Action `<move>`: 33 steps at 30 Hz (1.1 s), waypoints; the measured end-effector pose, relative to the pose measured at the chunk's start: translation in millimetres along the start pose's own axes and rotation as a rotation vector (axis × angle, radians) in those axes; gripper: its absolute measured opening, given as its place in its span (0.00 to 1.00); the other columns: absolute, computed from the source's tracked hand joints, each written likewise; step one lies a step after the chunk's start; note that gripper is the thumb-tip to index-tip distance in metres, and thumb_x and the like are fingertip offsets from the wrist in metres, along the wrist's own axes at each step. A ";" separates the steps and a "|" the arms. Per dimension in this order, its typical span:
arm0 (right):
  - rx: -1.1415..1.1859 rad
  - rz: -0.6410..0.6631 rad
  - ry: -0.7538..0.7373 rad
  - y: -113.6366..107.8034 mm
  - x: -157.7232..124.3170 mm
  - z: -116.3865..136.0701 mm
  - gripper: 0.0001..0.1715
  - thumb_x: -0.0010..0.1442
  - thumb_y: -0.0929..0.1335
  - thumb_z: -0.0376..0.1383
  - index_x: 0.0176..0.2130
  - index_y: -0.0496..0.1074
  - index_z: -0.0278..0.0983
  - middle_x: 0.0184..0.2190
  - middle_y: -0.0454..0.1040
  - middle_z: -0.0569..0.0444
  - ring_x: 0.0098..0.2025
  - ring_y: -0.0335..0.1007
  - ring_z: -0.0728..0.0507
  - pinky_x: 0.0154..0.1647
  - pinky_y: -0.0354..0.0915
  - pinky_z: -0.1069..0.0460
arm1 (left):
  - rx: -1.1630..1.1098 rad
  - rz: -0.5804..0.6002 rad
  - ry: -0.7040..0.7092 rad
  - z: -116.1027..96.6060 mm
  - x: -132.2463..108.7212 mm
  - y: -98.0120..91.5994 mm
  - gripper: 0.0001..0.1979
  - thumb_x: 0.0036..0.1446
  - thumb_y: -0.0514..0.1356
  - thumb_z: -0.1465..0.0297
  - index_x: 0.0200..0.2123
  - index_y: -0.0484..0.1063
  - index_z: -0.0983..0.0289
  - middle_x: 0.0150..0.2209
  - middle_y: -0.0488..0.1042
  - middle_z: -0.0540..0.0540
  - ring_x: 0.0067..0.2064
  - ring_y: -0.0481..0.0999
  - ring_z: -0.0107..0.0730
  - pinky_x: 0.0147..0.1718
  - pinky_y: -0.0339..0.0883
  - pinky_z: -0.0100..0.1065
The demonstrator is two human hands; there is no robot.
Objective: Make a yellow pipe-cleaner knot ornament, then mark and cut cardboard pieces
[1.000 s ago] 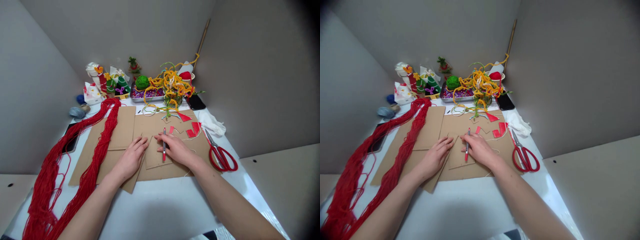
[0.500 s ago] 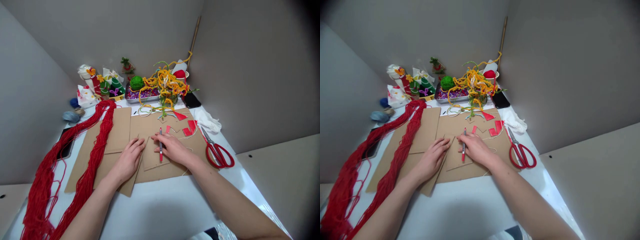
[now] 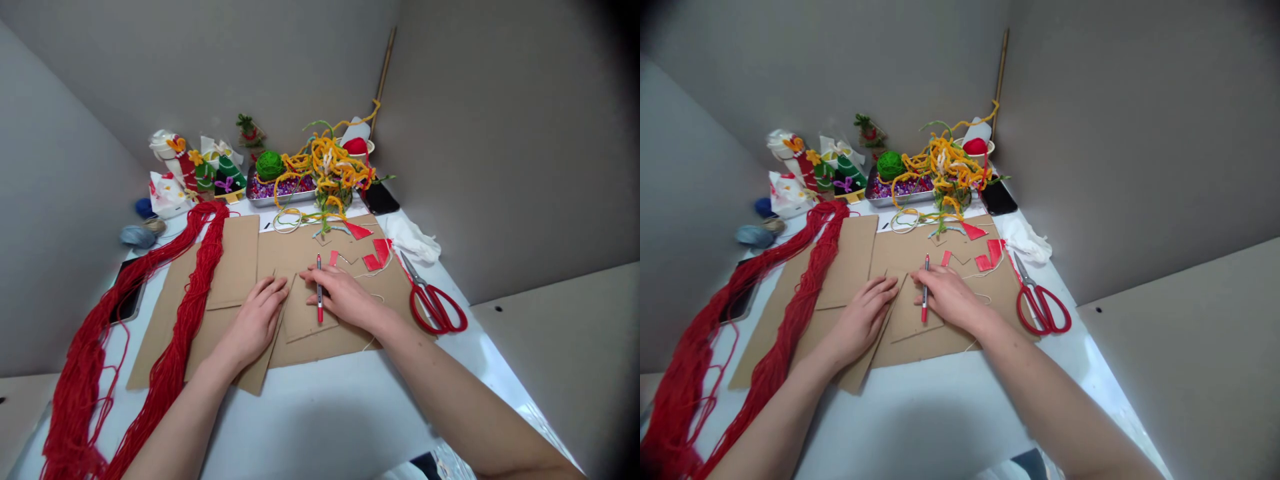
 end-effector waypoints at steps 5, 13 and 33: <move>0.005 0.011 0.001 -0.3 0.3 1.3 0.25 0.56 0.71 0.36 0.53 0.66 0.39 0.46 0.73 0.47 0.54 0.64 0.40 0.52 0.61 0.47 | 0.006 0.009 0.007 0.2 0.8 0.9 0.17 0.64 0.46 0.72 0.53 0.64 0.62 0.60 0.63 0.58 0.63 0.55 0.42 0.58 0.57 0.51; 0.008 0.010 0.000 -0.1 0.2 -0.2 0.24 0.56 0.71 0.36 0.52 0.67 0.40 0.46 0.73 0.47 0.54 0.65 0.40 0.52 0.60 0.46 | 0.024 0.018 0.006 0.6 0.3 1.6 0.17 0.64 0.46 0.72 0.54 0.64 0.63 0.59 0.64 0.58 0.63 0.55 0.42 0.58 0.58 0.51; -0.006 0.009 -0.004 0.2 0.1 -0.6 0.24 0.55 0.72 0.36 0.51 0.67 0.40 0.47 0.72 0.47 0.54 0.65 0.41 0.52 0.60 0.46 | 0.024 0.013 0.015 -0.6 0.5 1.6 0.17 0.64 0.46 0.72 0.54 0.64 0.63 0.60 0.64 0.59 0.63 0.55 0.42 0.58 0.58 0.52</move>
Point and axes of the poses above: each hand's wrist, its own x-axis towards the middle knuckle, its own y-axis out of the palm, z = x × y, the point moved 7 cm from there along x, towards the middle knuckle
